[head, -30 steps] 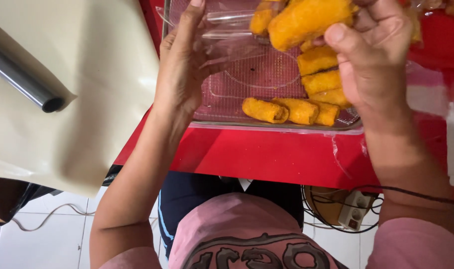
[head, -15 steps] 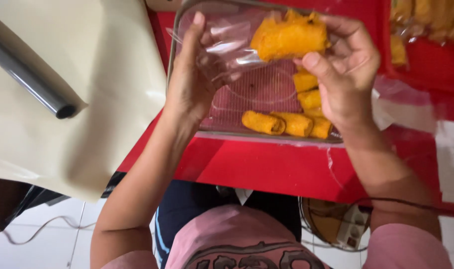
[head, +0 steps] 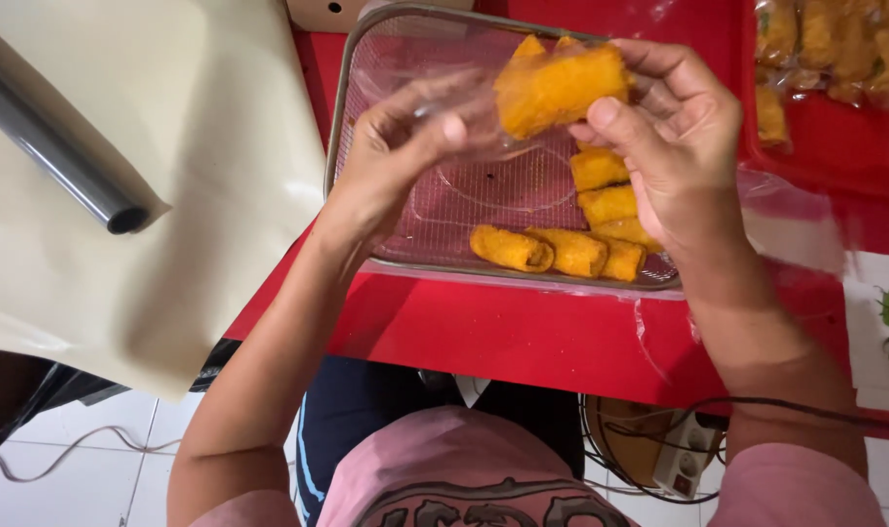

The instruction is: The person packages fried rolls by placing one roll into a small plastic bag and then folding the bag closed.

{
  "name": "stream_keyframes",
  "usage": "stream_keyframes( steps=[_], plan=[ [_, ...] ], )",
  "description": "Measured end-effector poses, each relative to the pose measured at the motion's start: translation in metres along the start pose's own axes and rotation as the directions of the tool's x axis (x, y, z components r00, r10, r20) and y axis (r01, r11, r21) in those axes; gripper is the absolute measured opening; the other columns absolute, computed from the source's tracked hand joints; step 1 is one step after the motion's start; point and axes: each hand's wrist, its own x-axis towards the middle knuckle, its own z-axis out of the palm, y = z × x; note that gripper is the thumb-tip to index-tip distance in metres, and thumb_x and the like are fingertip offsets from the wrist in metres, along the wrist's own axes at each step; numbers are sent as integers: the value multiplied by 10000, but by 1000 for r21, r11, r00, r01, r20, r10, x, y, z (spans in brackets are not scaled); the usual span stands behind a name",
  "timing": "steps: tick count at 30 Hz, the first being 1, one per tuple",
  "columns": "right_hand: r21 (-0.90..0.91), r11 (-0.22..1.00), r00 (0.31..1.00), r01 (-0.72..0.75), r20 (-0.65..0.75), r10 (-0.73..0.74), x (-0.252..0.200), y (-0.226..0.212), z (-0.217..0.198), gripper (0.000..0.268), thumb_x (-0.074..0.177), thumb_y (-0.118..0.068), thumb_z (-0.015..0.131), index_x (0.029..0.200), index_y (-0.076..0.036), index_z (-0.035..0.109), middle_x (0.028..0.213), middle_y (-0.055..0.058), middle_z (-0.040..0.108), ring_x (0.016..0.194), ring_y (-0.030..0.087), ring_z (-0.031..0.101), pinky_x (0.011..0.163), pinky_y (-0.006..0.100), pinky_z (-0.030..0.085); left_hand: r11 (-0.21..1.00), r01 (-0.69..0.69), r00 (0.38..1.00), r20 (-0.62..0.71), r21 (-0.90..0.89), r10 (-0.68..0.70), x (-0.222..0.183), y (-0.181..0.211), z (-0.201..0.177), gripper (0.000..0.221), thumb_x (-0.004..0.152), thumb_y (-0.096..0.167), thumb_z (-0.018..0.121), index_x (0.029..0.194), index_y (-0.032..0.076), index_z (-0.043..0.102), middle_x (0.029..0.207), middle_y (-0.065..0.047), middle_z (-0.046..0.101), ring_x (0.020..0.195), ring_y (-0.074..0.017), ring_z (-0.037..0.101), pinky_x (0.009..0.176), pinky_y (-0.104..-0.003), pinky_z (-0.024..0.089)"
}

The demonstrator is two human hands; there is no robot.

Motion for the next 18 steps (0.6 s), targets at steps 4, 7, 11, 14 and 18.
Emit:
stream_keyframes(
  steps=[4,7,11,14,18],
  plan=[
    [38,999,1000,-17,8,17,0,1,-3,425,1019,-41,660,1405,15,494,1268,144,641,1001,128,683,901,184,628,992,14,999,27,127,-18,-8,10,5,533,938,105,768,1426,80,556,1447,-140,626,1315,-248,657,1189,-385,552],
    [19,1000,999,6,40,-7,1,2,-5,412,1023,-11,652,1399,30,488,1266,159,636,1008,151,690,907,196,637,992,-14,1000,0,128,15,-8,7,1,475,988,197,722,1410,51,560,1430,-188,629,1312,-258,654,1154,-373,564],
    [47,997,998,-54,45,52,0,-2,-8,408,1004,-29,651,1375,44,498,1213,168,659,948,150,714,847,178,646,998,55,986,-155,-36,-60,-7,2,-6,464,943,333,739,1326,85,654,1164,-162,761,1067,-236,770,893,-324,673],
    [74,994,996,-84,48,81,0,-4,-7,394,1009,-31,631,1371,42,496,1212,164,659,937,146,720,837,172,654,983,77,976,-186,-170,-108,-8,8,-3,490,933,305,743,1334,41,644,1152,-184,752,1096,-292,758,905,-408,682],
    [67,997,999,-44,8,43,-1,2,0,396,1012,8,632,1382,46,497,1223,155,644,958,138,703,875,182,652,984,95,980,-160,-152,-119,-10,5,2,529,905,338,764,1322,38,637,1421,-179,638,1271,-342,684,953,-416,673]
  ],
)
